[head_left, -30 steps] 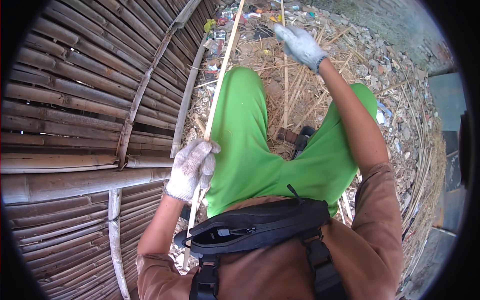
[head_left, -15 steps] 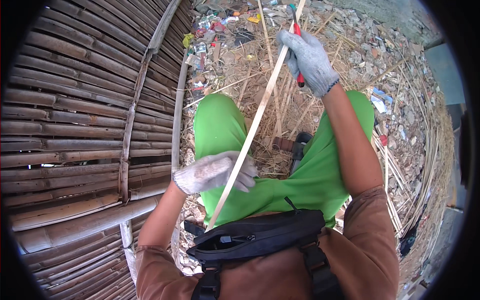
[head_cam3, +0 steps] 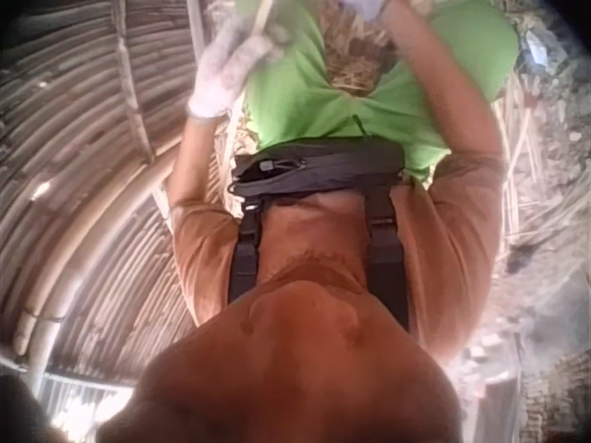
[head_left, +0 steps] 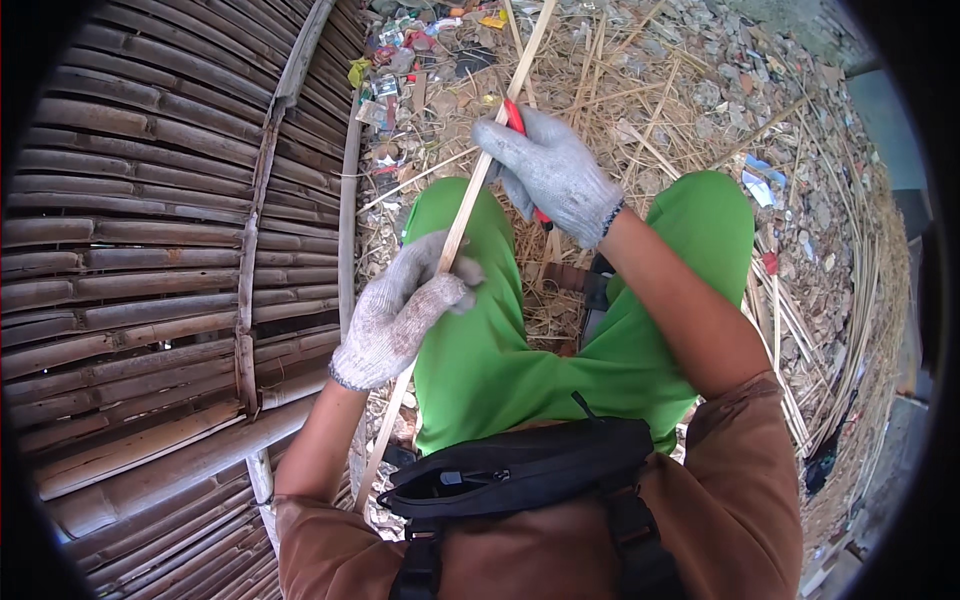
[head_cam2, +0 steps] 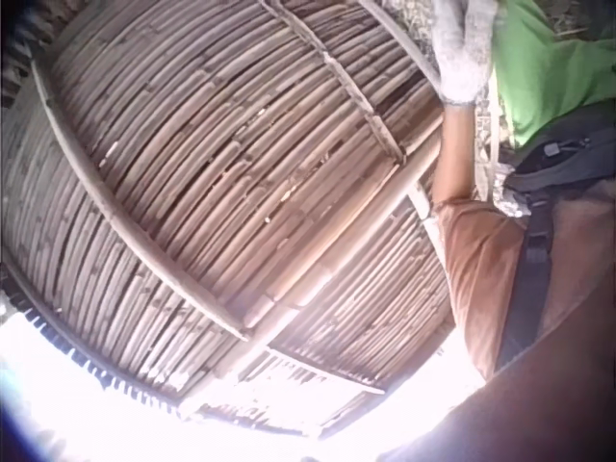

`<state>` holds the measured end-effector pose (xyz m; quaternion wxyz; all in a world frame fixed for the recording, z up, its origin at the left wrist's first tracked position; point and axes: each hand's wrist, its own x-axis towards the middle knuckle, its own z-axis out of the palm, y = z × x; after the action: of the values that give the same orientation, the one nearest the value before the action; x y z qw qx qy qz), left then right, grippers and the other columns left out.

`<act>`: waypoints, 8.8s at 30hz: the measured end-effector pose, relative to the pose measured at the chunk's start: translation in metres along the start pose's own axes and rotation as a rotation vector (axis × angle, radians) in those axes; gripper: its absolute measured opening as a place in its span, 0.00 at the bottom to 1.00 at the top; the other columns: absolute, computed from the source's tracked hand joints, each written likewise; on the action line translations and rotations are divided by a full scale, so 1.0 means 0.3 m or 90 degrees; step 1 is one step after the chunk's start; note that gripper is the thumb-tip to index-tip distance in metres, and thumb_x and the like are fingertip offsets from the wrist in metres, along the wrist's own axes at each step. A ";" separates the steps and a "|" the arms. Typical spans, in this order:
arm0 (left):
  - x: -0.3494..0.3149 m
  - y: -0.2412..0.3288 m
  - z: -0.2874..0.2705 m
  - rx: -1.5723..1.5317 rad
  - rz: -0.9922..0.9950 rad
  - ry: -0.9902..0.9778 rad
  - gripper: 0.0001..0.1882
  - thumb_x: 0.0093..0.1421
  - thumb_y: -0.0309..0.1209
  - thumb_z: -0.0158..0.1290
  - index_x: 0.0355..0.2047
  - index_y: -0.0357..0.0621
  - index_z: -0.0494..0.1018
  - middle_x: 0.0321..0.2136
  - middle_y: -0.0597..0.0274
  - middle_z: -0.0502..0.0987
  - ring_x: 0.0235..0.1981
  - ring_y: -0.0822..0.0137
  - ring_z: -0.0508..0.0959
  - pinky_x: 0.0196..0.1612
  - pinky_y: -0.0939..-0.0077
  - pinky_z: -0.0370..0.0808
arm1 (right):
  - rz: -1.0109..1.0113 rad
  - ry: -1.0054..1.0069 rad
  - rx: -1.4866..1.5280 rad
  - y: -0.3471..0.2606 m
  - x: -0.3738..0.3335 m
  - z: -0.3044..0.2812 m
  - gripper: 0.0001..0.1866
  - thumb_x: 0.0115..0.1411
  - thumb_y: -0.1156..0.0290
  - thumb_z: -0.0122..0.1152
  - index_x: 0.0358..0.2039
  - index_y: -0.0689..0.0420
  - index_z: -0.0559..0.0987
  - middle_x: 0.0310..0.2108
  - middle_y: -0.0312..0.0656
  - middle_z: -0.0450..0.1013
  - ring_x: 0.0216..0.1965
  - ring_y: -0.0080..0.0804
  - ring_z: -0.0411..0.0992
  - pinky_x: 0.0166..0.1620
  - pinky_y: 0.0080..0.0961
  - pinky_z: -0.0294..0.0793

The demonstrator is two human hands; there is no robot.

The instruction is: The person shapes a thin strip of bamboo by shaving down the surface using a small red-handled blade. They hold the bamboo strip with one gloved hand and carefully scrape the wood with the blade, rotating the strip to even out the surface.

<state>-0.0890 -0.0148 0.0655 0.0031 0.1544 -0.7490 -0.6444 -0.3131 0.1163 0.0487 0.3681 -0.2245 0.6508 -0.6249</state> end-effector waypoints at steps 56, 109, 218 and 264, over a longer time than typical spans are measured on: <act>-0.262 -0.171 0.006 -0.253 -0.295 0.040 0.18 0.76 0.36 0.52 0.52 0.30 0.77 0.22 0.58 0.79 0.14 0.73 0.72 0.18 0.80 0.68 | -0.090 0.041 -0.102 0.131 0.064 0.059 0.20 0.65 0.56 0.71 0.47 0.57 0.79 0.31 0.36 0.76 0.28 0.24 0.74 0.34 0.28 0.77; -0.076 -0.004 0.011 -0.147 -0.244 0.117 0.14 0.75 0.35 0.53 0.40 0.35 0.80 0.20 0.64 0.78 0.10 0.74 0.69 0.14 0.78 0.63 | -0.197 -0.043 -0.830 0.128 0.008 0.036 0.30 0.74 0.39 0.47 0.36 0.54 0.81 0.33 0.52 0.83 0.36 0.55 0.83 0.39 0.54 0.82; -0.394 -0.084 0.160 -0.053 0.635 0.258 0.25 0.63 0.42 0.65 0.17 0.46 0.66 0.13 0.64 0.66 0.16 0.61 0.67 0.29 0.53 0.76 | -0.200 -0.077 -0.771 0.146 -0.094 0.142 0.40 0.74 0.35 0.40 0.35 0.59 0.88 0.35 0.58 0.84 0.39 0.59 0.84 0.46 0.55 0.83; -0.442 -0.002 0.122 -0.099 0.639 0.303 0.24 0.75 0.42 0.49 0.21 0.50 0.63 0.12 0.66 0.63 0.14 0.65 0.63 0.30 0.60 0.75 | -0.207 -0.035 -0.734 0.179 -0.056 0.095 0.37 0.77 0.37 0.39 0.38 0.58 0.83 0.40 0.59 0.82 0.44 0.64 0.80 0.49 0.59 0.79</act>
<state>0.0298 0.0517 0.0845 0.4895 -0.0806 -0.6593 -0.5649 -0.2720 0.1168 0.0008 0.1034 -0.5008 0.8325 -0.2132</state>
